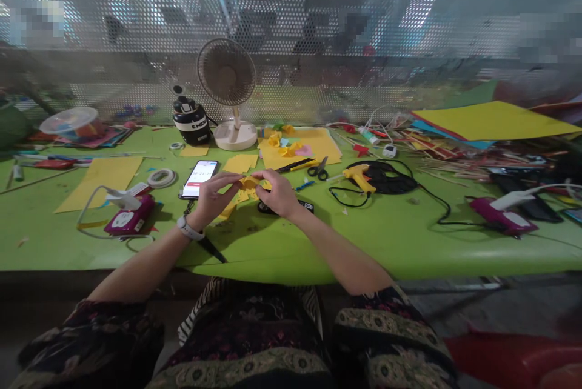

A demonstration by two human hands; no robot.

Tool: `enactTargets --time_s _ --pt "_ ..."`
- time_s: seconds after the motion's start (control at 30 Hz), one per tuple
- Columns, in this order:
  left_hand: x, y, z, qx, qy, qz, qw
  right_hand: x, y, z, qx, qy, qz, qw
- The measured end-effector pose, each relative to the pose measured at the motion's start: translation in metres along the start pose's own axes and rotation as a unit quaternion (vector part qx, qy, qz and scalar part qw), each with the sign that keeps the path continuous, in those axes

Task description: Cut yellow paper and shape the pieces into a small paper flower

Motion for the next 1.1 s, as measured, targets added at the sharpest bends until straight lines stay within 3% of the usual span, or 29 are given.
enactTargets --time_s 0.27,0.53,0.67,0.77,0.87,1.1 --pt "0.0 -0.001 -0.004 0.036 -0.035 -0.05 0.997 -0.001 -0.003 -0.003 -0.102 0.081 -0.014 0.991" --pt "-0.004 -0.004 -0.006 0.028 -0.066 -0.072 0.995 -0.005 -0.014 -0.003 -0.136 0.116 -0.073 0.981" --pt "-0.001 -0.003 0.002 0.011 -0.063 -0.079 0.995 -0.004 -0.012 -0.004 -0.143 0.111 -0.063 0.981" --pt "0.005 0.002 0.008 -0.039 -0.004 -0.066 0.997 -0.001 -0.006 -0.002 -0.098 0.083 -0.041 0.991" --pt "0.011 0.01 0.006 -0.119 0.082 -0.017 0.989 0.002 -0.001 0.004 -0.017 0.04 -0.023 0.999" --pt "0.005 0.003 -0.016 -0.279 0.237 -0.01 0.93 0.004 -0.003 0.014 0.084 -0.033 -0.007 0.996"
Point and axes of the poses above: each hand's wrist, its own x-axis towards the middle knuckle, its own y-axis out of the back of the hand, z = x × y, the point moved 5 cm from there along x, towards the middle knuckle, and after that the axes turned 9 degrees about -x, right-handed, at the moved point
